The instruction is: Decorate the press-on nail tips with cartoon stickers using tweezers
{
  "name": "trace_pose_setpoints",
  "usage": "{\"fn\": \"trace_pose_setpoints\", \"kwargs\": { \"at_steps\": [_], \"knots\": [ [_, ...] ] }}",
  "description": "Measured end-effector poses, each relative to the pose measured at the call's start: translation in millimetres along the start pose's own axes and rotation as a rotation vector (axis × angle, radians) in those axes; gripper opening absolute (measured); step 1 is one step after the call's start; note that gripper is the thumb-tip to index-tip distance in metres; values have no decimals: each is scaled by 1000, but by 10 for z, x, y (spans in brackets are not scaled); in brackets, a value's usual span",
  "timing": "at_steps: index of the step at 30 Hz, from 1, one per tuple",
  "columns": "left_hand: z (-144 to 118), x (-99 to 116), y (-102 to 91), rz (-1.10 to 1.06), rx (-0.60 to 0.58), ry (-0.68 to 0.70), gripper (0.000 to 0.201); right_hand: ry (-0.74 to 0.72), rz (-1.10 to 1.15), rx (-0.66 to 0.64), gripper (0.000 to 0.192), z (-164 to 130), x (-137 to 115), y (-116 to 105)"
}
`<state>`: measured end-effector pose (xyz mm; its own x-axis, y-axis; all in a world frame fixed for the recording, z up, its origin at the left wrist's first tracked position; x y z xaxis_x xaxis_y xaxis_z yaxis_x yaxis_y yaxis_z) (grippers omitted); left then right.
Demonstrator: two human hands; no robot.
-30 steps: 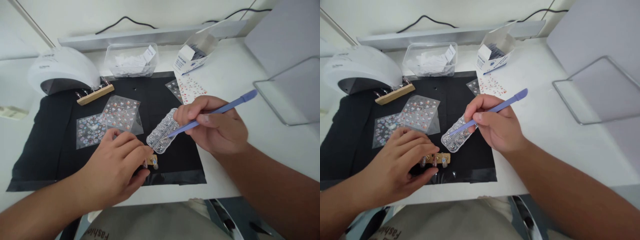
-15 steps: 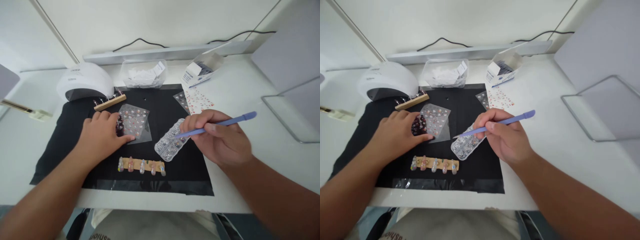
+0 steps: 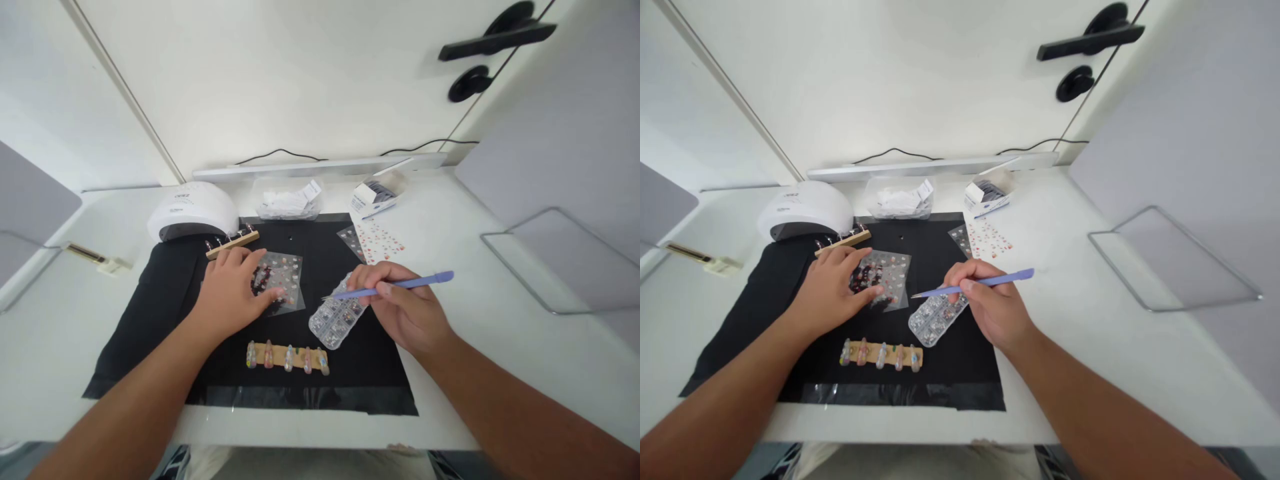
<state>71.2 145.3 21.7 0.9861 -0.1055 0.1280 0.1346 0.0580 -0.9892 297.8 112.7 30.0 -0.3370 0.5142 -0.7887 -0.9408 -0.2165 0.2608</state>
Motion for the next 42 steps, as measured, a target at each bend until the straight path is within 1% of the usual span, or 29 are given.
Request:
{"fn": "trace_pose_setpoints", "kwargs": {
  "at_steps": [1, 2, 3, 5, 7, 10, 12, 15, 18, 20, 22, 24, 26, 28, 29, 31, 34, 37, 40, 42],
  "knots": [
    [10, 20, 23, -5, 8, 7, 71, -3, -10, 7, 13, -3, -6, 3],
    [15, 43, 53, -8, 9, 19, 72, -8, -19, 15, 13, -7, -22, 9],
    [18, 62, 83, -10, 8, 31, 68, -14, -27, 22, 13, -12, -47, 20],
    [14, 84, 128, -15, 9, 51, 54, -25, -43, 29, 13, -25, -121, 62],
    [5, 85, 144, -29, 20, 65, 44, -30, -63, 22, 14, -31, -196, 126],
    [-9, 72, 143, -69, 33, 90, 40, -13, -107, -17, 16, -8, -204, 241],
    [-13, 63, 146, -108, 33, 112, 39, 19, -150, -67, 17, 32, -99, 314],
    [-2, 42, 166, -177, 24, 132, 39, 87, -227, -183, 21, 105, 166, 408],
    [29, 11, 199, -266, 3, 130, 39, 118, -261, -257, 28, 154, 387, 450],
    [47, -5, 217, -348, -21, 125, 42, 116, -262, -274, 29, 159, 464, 458],
    [54, -21, 218, -457, -50, 119, 50, 101, -255, -278, 29, 145, 480, 462],
    [41, -44, 190, -601, -76, 114, 62, 63, -237, -266, 27, 131, 425, 466],
    [10, -81, 132, -776, -93, 107, 75, 5, -204, -241, 24, 126, 313, 476],
    [-34, -121, 67, -963, -116, 94, 83, -57, -162, -217, 20, 127, 181, 493],
    [-59, -129, 42, -1050, -140, 92, 84, -84, -141, -205, 18, 127, 118, 502],
    [-118, -109, 11, -1199, -215, 99, 77, -130, -98, -192, 18, 124, 12, 519],
    [-213, -46, -15, -1350, -314, 108, 60, -161, -56, -178, 19, 102, -91, 528],
    [-301, -12, -60, -1457, -332, 110, 46, -162, -40, -170, 20, 52, -177, 540],
    [-373, 5, -116, -1513, -331, 112, 30, -168, -69, -171, 22, -27, -272, 592],
    [-413, 16, -145, -1529, -344, 108, 29, -198, -119, -157, 23, -82, -337, 631]
  ]
}}
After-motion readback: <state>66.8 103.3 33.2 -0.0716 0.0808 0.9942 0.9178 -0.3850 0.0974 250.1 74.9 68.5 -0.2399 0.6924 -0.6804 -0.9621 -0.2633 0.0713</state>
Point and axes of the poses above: each hand's wrist, its own z-axis towards the middle knuckle, its own y-axis out of the palm, x = y × z, the point moved 8 cm from there along z, towards the middle knuckle, and after that the axes turned 15 degrees about -y, right-handed, at the moved point
